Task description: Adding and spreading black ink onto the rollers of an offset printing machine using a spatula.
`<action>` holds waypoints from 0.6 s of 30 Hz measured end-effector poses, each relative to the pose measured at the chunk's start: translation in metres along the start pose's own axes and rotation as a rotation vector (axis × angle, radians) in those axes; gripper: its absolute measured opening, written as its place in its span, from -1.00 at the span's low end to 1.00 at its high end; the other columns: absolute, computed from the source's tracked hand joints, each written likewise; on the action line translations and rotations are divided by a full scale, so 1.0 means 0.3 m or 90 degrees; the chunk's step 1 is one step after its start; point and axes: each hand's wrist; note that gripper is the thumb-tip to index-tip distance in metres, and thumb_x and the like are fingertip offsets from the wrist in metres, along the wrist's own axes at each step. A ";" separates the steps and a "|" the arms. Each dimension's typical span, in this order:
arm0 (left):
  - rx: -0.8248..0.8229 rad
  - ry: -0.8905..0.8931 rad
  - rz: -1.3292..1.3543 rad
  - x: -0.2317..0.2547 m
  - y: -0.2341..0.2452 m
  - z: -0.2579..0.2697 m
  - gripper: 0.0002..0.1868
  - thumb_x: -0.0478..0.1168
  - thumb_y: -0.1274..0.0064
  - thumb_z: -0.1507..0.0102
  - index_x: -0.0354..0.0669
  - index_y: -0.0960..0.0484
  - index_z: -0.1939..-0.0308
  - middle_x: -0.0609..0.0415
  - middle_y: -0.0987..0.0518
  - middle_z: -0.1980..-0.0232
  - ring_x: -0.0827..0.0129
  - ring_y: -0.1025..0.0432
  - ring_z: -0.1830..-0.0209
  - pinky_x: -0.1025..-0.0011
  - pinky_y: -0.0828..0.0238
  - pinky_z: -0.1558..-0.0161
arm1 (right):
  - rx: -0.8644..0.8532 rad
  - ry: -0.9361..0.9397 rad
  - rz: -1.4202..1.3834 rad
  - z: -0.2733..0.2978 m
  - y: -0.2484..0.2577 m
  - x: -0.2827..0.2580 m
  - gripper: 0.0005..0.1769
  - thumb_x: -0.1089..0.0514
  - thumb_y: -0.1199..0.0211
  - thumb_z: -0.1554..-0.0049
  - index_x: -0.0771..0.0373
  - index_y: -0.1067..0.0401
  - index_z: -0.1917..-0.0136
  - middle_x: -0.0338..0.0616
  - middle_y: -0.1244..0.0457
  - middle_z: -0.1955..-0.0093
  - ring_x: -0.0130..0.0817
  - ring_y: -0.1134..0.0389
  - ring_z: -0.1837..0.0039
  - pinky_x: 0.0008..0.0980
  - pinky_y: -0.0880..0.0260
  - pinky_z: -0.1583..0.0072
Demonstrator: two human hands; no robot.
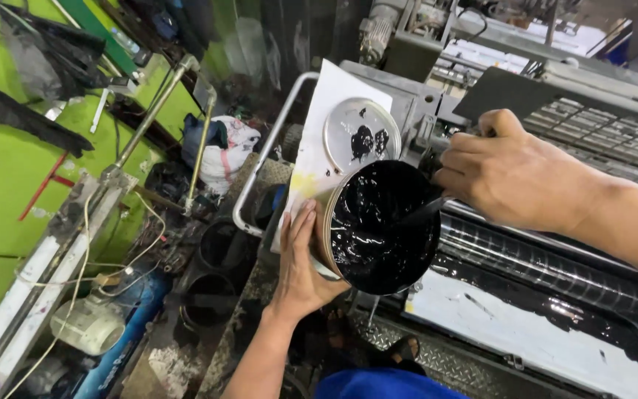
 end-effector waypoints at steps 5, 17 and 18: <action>0.001 -0.009 -0.004 0.006 0.003 -0.015 0.27 0.14 -0.49 -0.03 -0.25 0.04 -0.54 -0.28 -0.17 -0.58 -0.10 -0.11 -0.63 -0.11 0.19 -0.65 | -0.300 -0.198 -0.159 0.009 0.025 -0.065 -0.61 -0.22 0.04 -0.33 0.01 -0.48 -0.07 -0.41 -0.33 0.05 -0.46 -0.25 -0.12 -0.17 0.00 -0.42; 0.000 -0.008 -0.005 0.011 -0.009 -0.011 0.27 0.16 -0.50 -0.03 -0.25 0.06 -0.51 -0.28 -0.18 -0.56 -0.09 -0.08 -0.62 -0.09 0.23 -0.66 | -0.220 -0.488 -0.506 0.130 -0.176 -0.293 -0.65 -0.22 -0.15 -0.18 -0.05 -0.56 -0.07 -0.31 -0.35 0.20 -0.38 -0.34 0.02 -0.16 -0.09 -0.18; 0.000 -0.008 -0.006 0.011 -0.011 -0.010 0.27 0.16 -0.50 -0.03 -0.25 0.06 -0.51 -0.28 -0.18 -0.56 -0.09 -0.08 -0.62 -0.09 0.23 -0.66 | -0.219 -0.487 -0.507 0.130 -0.175 -0.312 -0.65 -0.22 -0.15 -0.18 -0.05 -0.56 -0.07 -0.31 -0.35 0.20 -0.38 -0.34 0.02 -0.16 -0.09 -0.18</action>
Point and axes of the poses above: each hand's wrist, its own z-axis away from the middle knuckle, its own y-axis out of the back of the hand, x = y × z
